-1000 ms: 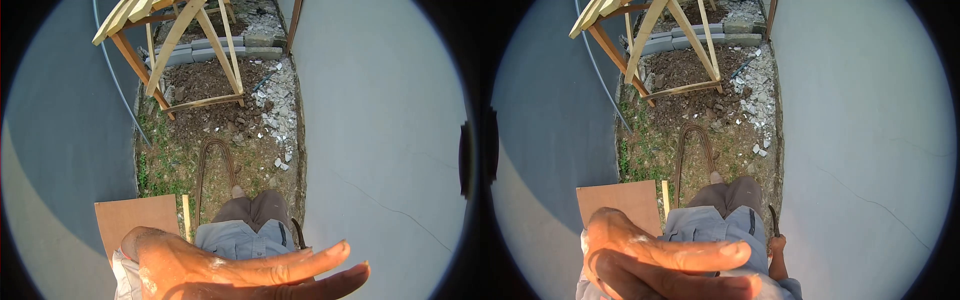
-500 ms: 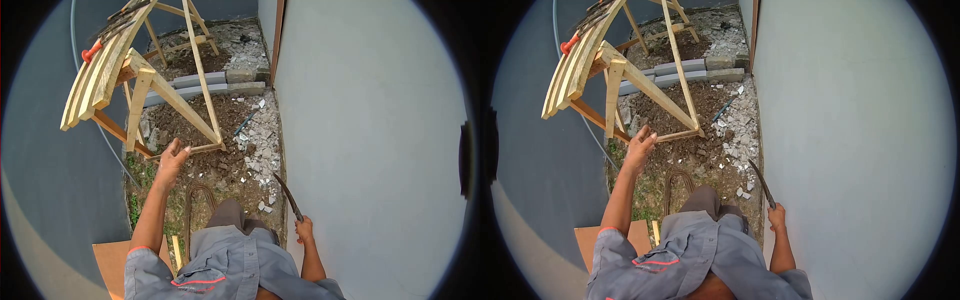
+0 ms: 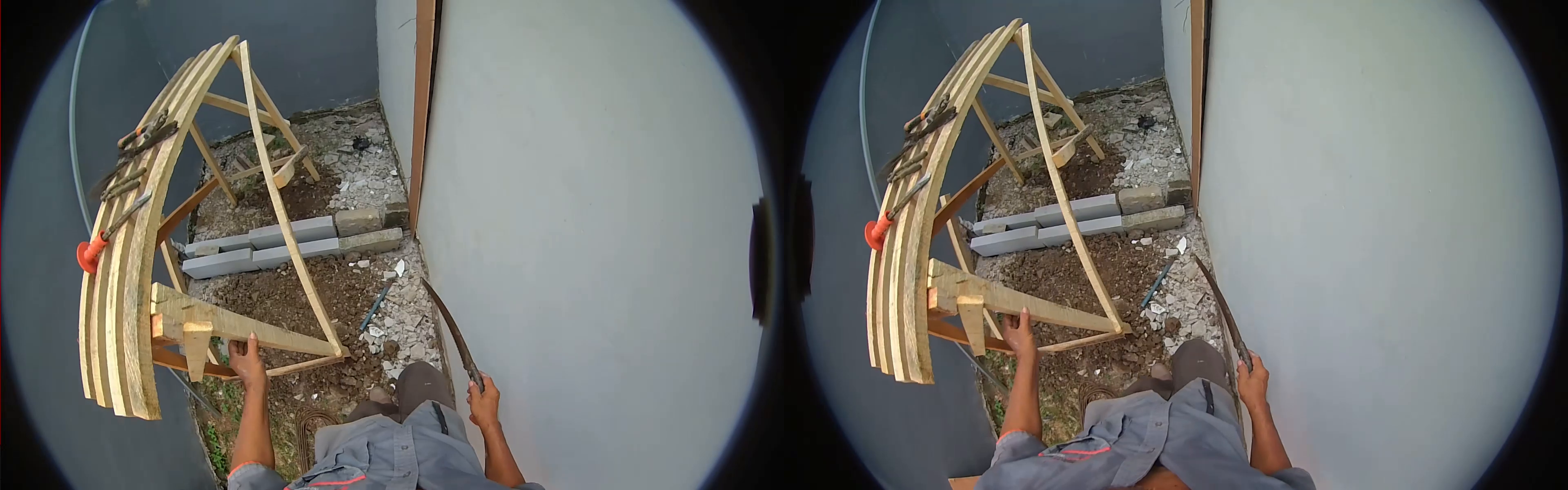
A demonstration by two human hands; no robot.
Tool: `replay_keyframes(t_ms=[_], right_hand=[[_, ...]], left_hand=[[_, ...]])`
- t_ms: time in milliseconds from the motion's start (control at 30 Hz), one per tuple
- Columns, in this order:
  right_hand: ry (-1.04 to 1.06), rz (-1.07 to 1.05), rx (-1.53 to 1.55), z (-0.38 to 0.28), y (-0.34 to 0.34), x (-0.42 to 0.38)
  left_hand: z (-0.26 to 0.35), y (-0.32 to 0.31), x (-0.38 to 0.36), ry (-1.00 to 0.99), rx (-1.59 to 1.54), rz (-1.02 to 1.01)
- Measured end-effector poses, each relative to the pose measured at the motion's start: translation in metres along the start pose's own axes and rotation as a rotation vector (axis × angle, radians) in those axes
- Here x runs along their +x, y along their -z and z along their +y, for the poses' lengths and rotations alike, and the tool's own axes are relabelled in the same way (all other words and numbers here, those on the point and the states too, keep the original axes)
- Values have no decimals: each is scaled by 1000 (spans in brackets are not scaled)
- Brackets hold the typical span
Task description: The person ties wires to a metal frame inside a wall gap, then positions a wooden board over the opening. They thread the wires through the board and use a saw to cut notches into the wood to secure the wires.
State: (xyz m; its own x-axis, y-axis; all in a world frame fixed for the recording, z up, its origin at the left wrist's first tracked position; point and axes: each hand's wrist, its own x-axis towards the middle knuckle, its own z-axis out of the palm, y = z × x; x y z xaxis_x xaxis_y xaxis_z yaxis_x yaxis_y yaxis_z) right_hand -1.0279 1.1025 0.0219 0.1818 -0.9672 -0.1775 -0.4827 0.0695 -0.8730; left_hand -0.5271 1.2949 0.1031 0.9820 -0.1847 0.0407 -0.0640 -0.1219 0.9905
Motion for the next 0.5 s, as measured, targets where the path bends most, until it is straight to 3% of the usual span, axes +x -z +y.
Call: replay_keyframes(t_ms=[100,167,267,333,400,500], right_hand=[[-60,22,55,-84,-10,41],[-110,36,255,-145,-18,78],[-75,37,231,-180,-32,148],[62,64,178,-172,-46,199],[158,84,110,-191,-46,222],[225,135,20,-226,-42,247]], left_hand=[[-10,1,0,7,37,73],[-8,5,-6,24,10,56],[-13,19,-11,53,191,54],[-16,9,-19,-36,314,264],[-24,44,-28,306,942,-30],[-56,-7,9,357,894,-214]])
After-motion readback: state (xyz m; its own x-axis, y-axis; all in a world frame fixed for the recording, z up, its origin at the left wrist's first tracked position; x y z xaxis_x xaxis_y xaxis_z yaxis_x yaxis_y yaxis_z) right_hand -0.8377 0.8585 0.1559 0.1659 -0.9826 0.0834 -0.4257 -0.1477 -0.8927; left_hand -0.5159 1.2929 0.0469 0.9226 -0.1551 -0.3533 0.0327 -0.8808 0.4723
